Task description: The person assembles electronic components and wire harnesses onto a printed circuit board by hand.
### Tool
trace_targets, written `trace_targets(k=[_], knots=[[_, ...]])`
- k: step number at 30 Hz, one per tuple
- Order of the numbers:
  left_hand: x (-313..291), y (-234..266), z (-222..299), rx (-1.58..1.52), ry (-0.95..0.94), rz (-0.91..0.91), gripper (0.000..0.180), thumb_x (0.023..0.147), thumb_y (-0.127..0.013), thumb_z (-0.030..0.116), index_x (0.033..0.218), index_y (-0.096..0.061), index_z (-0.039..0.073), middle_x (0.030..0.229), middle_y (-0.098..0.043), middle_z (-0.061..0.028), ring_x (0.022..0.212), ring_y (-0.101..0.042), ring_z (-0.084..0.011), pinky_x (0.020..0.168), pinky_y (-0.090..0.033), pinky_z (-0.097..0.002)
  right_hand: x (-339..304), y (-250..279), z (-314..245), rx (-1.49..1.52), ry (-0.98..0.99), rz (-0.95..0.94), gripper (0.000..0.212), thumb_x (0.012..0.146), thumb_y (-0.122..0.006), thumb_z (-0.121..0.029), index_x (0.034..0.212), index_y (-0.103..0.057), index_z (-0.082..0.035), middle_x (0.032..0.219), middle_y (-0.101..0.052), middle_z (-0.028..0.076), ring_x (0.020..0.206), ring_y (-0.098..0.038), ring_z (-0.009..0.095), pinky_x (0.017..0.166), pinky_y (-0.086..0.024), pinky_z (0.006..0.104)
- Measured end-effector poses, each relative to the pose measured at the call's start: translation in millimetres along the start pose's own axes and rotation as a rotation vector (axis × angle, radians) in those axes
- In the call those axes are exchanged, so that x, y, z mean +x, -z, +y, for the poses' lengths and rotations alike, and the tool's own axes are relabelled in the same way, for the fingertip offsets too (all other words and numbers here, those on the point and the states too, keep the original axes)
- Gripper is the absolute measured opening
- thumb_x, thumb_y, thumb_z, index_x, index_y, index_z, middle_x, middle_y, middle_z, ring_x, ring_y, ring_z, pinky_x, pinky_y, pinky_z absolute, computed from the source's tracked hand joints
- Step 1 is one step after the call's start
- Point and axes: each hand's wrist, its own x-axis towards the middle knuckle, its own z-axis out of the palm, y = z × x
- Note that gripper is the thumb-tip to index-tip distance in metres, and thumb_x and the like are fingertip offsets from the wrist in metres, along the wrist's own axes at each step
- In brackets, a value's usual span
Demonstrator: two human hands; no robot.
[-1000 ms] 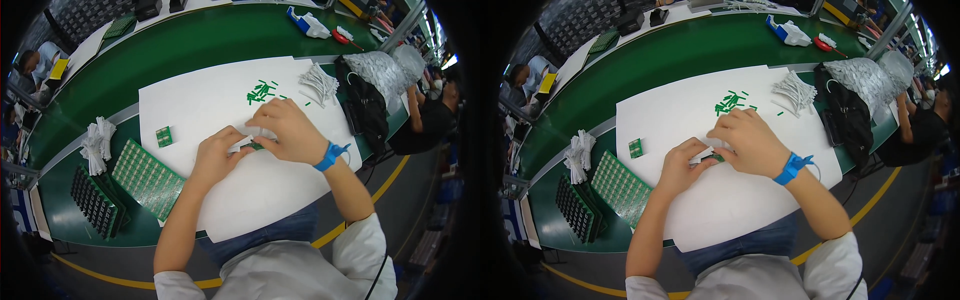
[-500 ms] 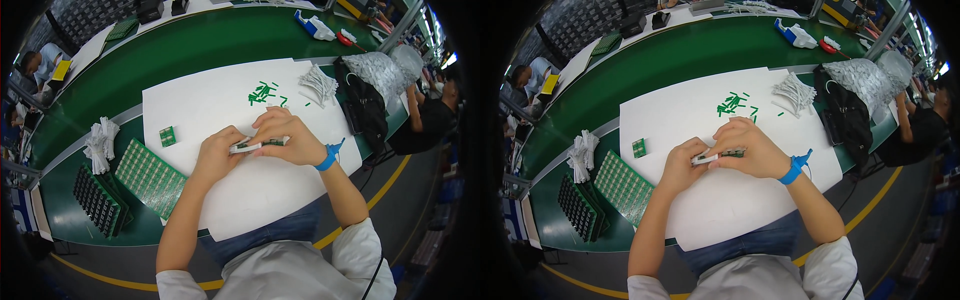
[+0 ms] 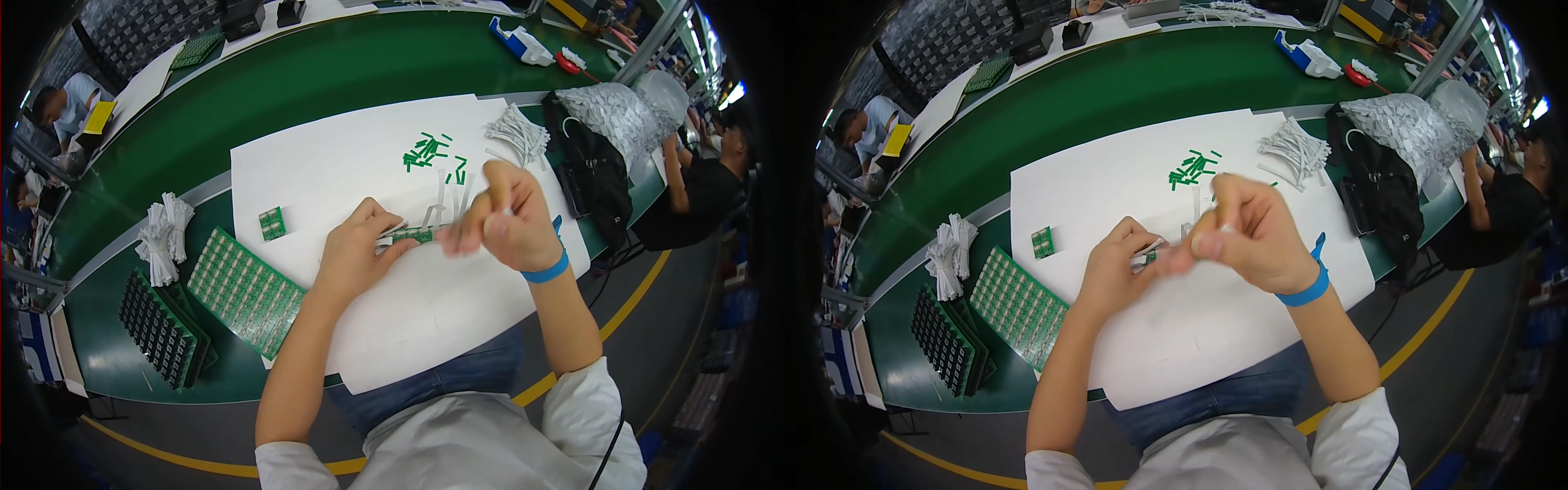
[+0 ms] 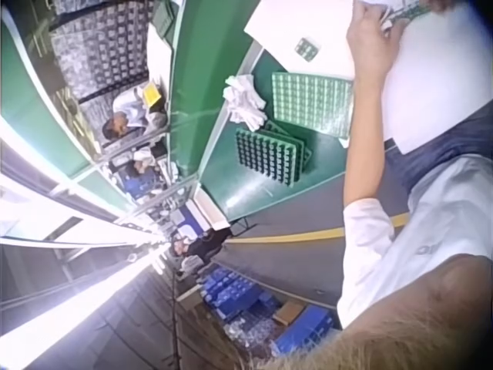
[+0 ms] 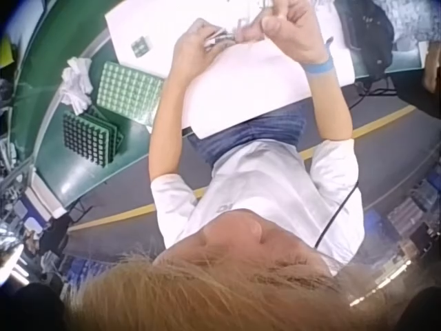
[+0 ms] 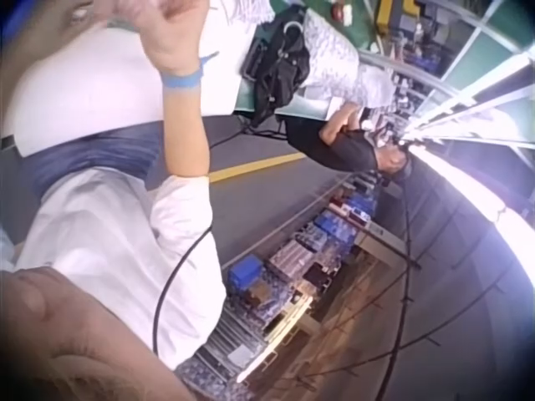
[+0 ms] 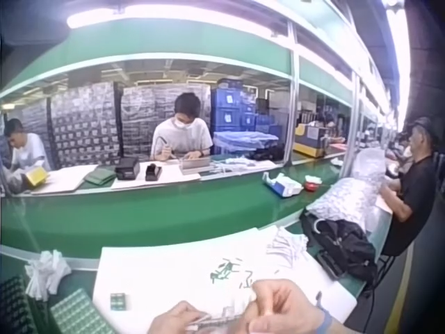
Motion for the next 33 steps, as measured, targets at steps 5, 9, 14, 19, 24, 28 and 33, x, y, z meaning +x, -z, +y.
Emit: trace_targets(k=[5, 9, 14, 19, 24, 28, 33], knots=[[0, 2, 2, 0.297, -0.055, 0.018, 0.029, 0.078, -0.085, 0.020, 0.102, -0.075, 0.007, 0.089, -0.059, -0.0077, 0.072, -0.064, -0.0226, 0.059, -0.052, -0.0357, -4, -17, -5, -0.717, -0.551, -0.097, 0.014, 0.089, -0.078, -0.009, 0.089, -0.066, -0.001, 0.076, -0.072, 0.011, 0.064, -0.069, 0.016, 0.063, -0.054, 0.0327], [-2, 2, -3, 0.232, -0.089, -0.002, 0.029, 0.079, -0.084, 0.025, 0.101, -0.075, 0.008, 0.090, -0.058, -0.0054, 0.069, -0.064, -0.0230, 0.060, -0.052, -0.0361, -1, -4, 7, -1.227, -0.300, -0.252, 0.007, 0.088, -0.076, -0.006, 0.090, -0.071, -0.001, 0.081, -0.072, 0.009, 0.063, -0.066, 0.021, 0.061, -0.051, 0.0292], [-3, 5, -9, 0.136, -0.088, -0.006, 0.031, 0.076, -0.086, 0.019, 0.103, -0.075, 0.007, 0.091, -0.060, -0.0057, 0.071, -0.064, -0.0229, 0.062, -0.053, -0.0347, 3, -2, 0, -1.277, -0.298, -0.344, 0.006, 0.088, -0.073, -0.004, 0.093, -0.073, 0.000, 0.086, -0.068, 0.013, 0.069, -0.067, 0.025, 0.064, -0.052, 0.0340], [-2, 8, -5, 0.112, -0.040, -0.052, 0.031, 0.076, -0.086, 0.018, 0.104, -0.078, 0.010, 0.093, -0.060, -0.0046, 0.072, -0.063, -0.0221, 0.063, -0.051, -0.0343, 11, 1, -4, -1.423, -0.266, -0.348, 0.007, 0.085, -0.072, -0.003, 0.091, -0.073, -0.001, 0.087, -0.069, 0.013, 0.071, -0.068, 0.028, 0.066, -0.054, 0.0351], [-1, 9, -3, 0.113, -0.037, -0.081, 0.031, 0.077, -0.086, 0.021, 0.106, -0.079, 0.013, 0.092, -0.058, -0.0043, 0.071, -0.060, -0.0207, 0.062, -0.050, -0.0338, 20, 1, 7, -1.593, -0.200, -0.343, 0.007, 0.080, -0.073, -0.006, 0.086, -0.074, -0.003, 0.082, -0.069, 0.012, 0.073, -0.068, 0.029, 0.066, -0.054, 0.0361], [-4, 8, 1, 0.124, 0.035, -0.104, 0.031, 0.078, -0.085, 0.024, 0.107, -0.079, 0.015, 0.088, -0.057, -0.0034, 0.068, -0.058, -0.0200, 0.061, -0.049, -0.0344, 30, 7, 20, -1.717, -0.223, -0.357, 0.007, 0.078, -0.072, -0.010, 0.078, -0.074, -0.003, 0.077, -0.069, 0.014, 0.074, -0.068, 0.033, 0.069, -0.056, 0.0404], [-2, 5, -4, 0.161, -0.016, -0.091, 0.030, 0.078, -0.084, 0.025, 0.106, -0.079, 0.015, 0.081, -0.058, -0.0030, 0.065, -0.059, -0.0210, 0.061, -0.048, -0.0350, 42, 7, 18, -1.691, -0.372, -0.373, 0.010, 0.076, -0.072, -0.011, 0.075, -0.075, -0.001, 0.074, -0.071, 0.017, 0.073, -0.070, 0.035, 0.069, -0.058, 0.0419]])
